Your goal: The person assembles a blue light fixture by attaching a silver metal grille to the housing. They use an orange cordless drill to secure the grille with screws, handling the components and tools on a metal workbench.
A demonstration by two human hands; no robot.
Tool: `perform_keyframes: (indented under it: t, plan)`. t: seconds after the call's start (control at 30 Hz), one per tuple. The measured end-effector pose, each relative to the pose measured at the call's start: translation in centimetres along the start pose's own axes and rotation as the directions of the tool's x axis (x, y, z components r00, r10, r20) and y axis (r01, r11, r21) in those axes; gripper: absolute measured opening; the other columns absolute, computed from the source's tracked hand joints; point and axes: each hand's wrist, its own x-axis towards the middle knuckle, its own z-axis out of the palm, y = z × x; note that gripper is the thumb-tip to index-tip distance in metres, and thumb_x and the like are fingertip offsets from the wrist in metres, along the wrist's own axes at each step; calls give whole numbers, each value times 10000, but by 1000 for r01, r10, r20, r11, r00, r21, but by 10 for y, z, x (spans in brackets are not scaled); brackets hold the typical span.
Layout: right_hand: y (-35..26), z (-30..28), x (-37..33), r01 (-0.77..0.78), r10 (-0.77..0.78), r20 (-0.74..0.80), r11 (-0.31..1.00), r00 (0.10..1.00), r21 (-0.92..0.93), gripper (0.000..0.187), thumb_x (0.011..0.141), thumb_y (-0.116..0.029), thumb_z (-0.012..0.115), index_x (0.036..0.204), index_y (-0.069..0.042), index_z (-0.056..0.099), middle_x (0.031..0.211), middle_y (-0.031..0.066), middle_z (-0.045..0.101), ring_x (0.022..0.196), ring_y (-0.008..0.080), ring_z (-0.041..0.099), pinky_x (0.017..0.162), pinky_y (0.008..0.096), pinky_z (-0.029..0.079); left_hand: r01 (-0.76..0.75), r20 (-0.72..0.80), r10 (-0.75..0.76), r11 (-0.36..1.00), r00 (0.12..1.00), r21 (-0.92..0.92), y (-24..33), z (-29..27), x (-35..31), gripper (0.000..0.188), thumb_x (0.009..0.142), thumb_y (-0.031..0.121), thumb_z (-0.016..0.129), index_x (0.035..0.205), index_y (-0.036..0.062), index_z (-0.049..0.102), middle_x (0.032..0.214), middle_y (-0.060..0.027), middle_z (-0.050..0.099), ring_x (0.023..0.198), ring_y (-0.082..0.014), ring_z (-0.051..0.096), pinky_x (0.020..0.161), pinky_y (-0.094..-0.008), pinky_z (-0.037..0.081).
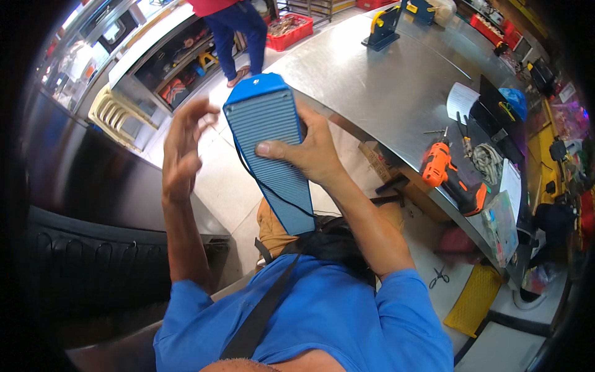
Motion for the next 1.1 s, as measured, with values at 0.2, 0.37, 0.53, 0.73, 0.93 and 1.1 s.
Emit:
perform_keyframes:
  t: [0.2, 0.37, 0.53, 0.73, 0.93, 1.1]
  plan:
    - [43, 16, -3, -23, 22, 13, 1000, 1000, 16, 784, 721, -169, 929, 1369, 43, 542, 1190, 130, 682, 1105, 198, 673, 976, 339, 551, -103, 521, -187, 873, 833, 477, 10, 5, 75, 867, 782, 541, 798, 1464, 79, 530, 1399, -185, 589, 1317, -352, 554, 1108, -534, 430]
    - [53, 11, 17, -74, 73, 37, 996, 997, 40, 755, 721, -145, 922, 1353, 44, 555, 1188, 127, 683, 1114, 197, 669, 986, 349, 554, -121, 603, -158, 910, 782, 396, 3, 9, 91, 648, 820, 380, 778, 1356, 64, 600, 1343, -175, 630, 1259, -355, 593, 1109, -486, 454]
    - [56, 1, 44, 75, -72, 100, 997, 992, -27, 743, 718, -126, 917, 1347, 44, 560, 1192, 136, 682, 1078, 202, 689, 953, 333, 578, -244, 548, -15, 885, 836, 397, -4, 3, 95, 555, 818, 300, 771, 1296, 48, 645, 1314, -182, 645, 1279, -355, 579, 1125, -472, 429]
    - [70, -20, 36, 10, -9, 38, 999, 999, -42, 878, 638, -135, 965, 1400, 17, 556, 1258, 114, 666, 1167, 207, 626, 1039, 357, 506, -349, 566, 111, 876, 817, 333, -23, 29, 100, 602, 838, 329, 729, 1359, 43, 630, 1409, -183, 616, 1377, -381, 514, 1166, -502, 376]
    - [73, -27, 14, 132, -142, -61, 980, 988, -148, 853, 693, -223, 939, 1394, 53, 538, 1223, 193, 681, 1082, 252, 675, 968, 364, 542, -278, 547, -8, 855, 837, 438, -16, 51, 95, 674, 736, 346, 703, 1345, 63, 641, 1393, -188, 621, 1417, -402, 467, 1199, -553, 325]
    - [-10, -100, -61, 62, -111, -67, 861, 992, -506, 586, 812, -298, 853, 1290, -23, 655, 1236, 187, 687, 1146, 281, 667, 997, 366, 527, -298, 581, -30, 836, 814, 460, -19, 58, 96, 701, 705, 367, 682, 1348, 88, 643, 1392, -180, 624, 1426, -412, 455, 1195, -572, 318]
